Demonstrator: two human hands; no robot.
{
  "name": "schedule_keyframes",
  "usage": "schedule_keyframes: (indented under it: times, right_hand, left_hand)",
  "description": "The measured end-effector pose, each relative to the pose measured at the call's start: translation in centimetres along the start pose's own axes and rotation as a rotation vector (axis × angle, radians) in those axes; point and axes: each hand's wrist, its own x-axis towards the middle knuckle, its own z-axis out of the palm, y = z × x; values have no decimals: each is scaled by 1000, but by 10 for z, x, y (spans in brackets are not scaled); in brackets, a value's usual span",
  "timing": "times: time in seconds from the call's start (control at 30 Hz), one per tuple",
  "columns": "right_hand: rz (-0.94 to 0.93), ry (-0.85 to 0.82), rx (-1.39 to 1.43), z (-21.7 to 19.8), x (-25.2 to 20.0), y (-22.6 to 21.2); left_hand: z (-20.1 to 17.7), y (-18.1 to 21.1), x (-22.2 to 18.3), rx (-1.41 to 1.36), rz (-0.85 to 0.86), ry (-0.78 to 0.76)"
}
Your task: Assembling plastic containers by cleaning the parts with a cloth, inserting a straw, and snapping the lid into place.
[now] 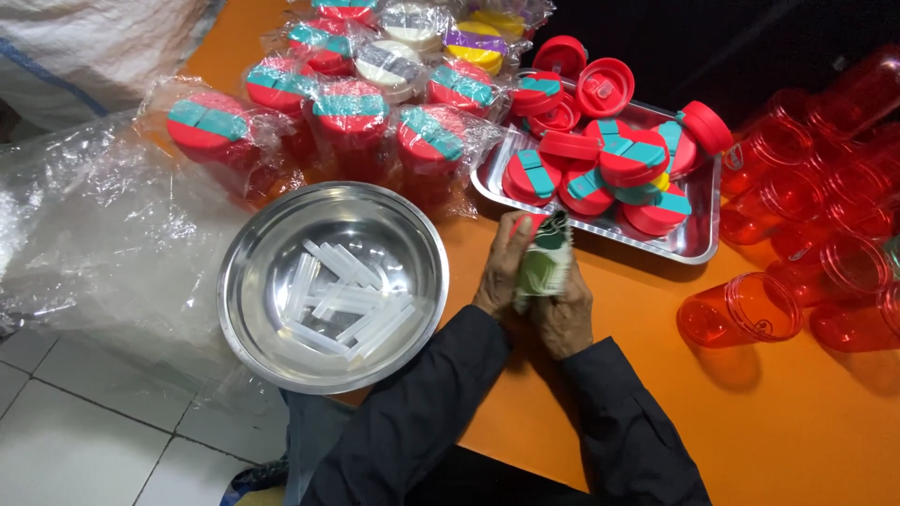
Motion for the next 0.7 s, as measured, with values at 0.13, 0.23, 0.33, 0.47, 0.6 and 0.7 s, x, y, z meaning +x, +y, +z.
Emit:
schedule_keyframes:
  times: [0.13,0.23,0.33,0.47,0.6,0.7]
  right_hand:
    - [15,120,-180,-8,-4,40]
    - [104,154,-100,-21,14,15]
    - [78,201,-69,-22,25,7]
    - [22,295,-6,-23,37,1]
    - [-25,405,32,-34,40,3]
    - [-56,488,47,-48,38,4]
  left_hand:
    - [6,35,-13,44,-83,-111]
    - [12,48,-17,47,-80,-83]
    - [15,53,-16,-19,-104,-45]
    - [6,45,-10,-318,-200,86]
    - [2,45,-5,-638,-331,94]
    - [7,33,-3,-568,-266,86]
